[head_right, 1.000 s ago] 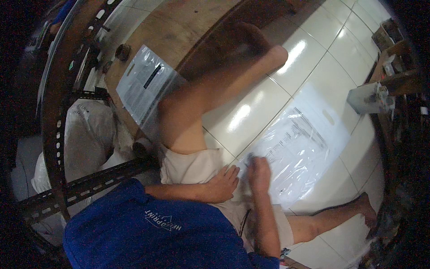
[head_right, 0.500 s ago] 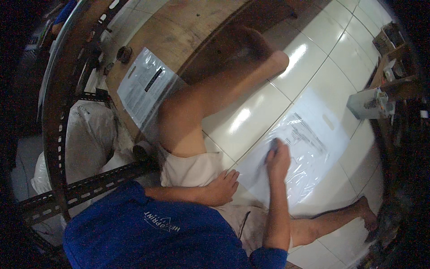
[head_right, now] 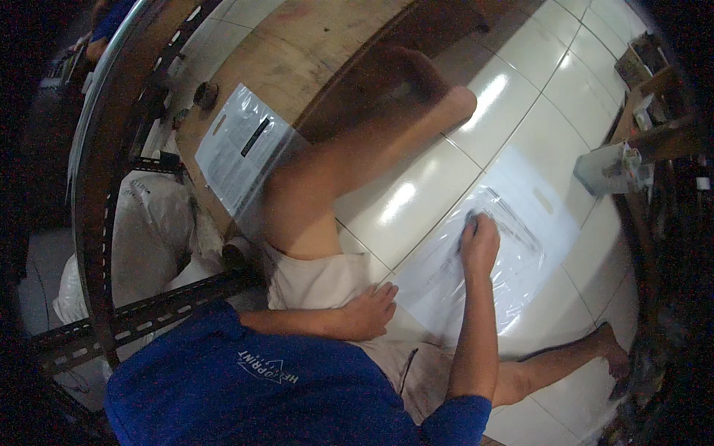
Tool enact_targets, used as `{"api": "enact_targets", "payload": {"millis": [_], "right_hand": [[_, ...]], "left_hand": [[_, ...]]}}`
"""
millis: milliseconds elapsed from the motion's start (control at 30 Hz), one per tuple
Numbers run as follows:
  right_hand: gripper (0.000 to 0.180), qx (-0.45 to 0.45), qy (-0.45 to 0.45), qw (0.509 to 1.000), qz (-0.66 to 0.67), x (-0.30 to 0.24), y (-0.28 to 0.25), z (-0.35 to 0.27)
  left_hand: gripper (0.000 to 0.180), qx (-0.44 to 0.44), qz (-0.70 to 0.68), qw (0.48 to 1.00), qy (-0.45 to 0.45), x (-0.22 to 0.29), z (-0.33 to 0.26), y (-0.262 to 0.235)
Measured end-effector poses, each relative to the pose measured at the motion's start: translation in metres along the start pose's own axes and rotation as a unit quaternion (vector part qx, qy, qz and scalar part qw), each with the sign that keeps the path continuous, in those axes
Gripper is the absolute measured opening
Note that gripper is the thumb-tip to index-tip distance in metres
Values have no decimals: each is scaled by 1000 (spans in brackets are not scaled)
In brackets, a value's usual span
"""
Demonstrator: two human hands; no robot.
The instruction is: The person sits on the floor and wipes a large white plastic sheet with a cloth. They repeatedly apply liquid from a bottle onto the cloth and continue wiping the surface of the sheet.
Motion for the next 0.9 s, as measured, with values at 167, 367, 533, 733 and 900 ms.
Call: {"api": "enact_targets", "payload": {"millis": [167, 367, 533, 733, 900], "right_hand": [[24, -71, -50, 990, 108, -20, 1, -126], [24, -91, -54, 993, 58, -30, 15, -149], [13, 20, -54, 998, 28, -14, 19, -54], [10, 54, 24, 998, -22, 21, 5, 23], [15, 90, 150, 984, 45, 27, -10, 9]], "left_hand": [[63, -16, 34, 999, -2, 5, 1, -2], [64, -47, 7, 999, -17, 4, 4, 5], [67, -46, 17, 999, -12, 3, 2, 6], [67, -63, 8, 998, -1, 0, 4, -8], [67, -122, -135, 983, -35, -42, 57, -39]]}}
Point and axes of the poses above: each hand's wrist, its own z-axis towards the middle knuckle, its own y-axis out of the palm, x = y × z, the point moved 2 cm from there along z, towards the middle knuckle, and after that the axes turned 13 degrees about x, right-handed, at the moved point
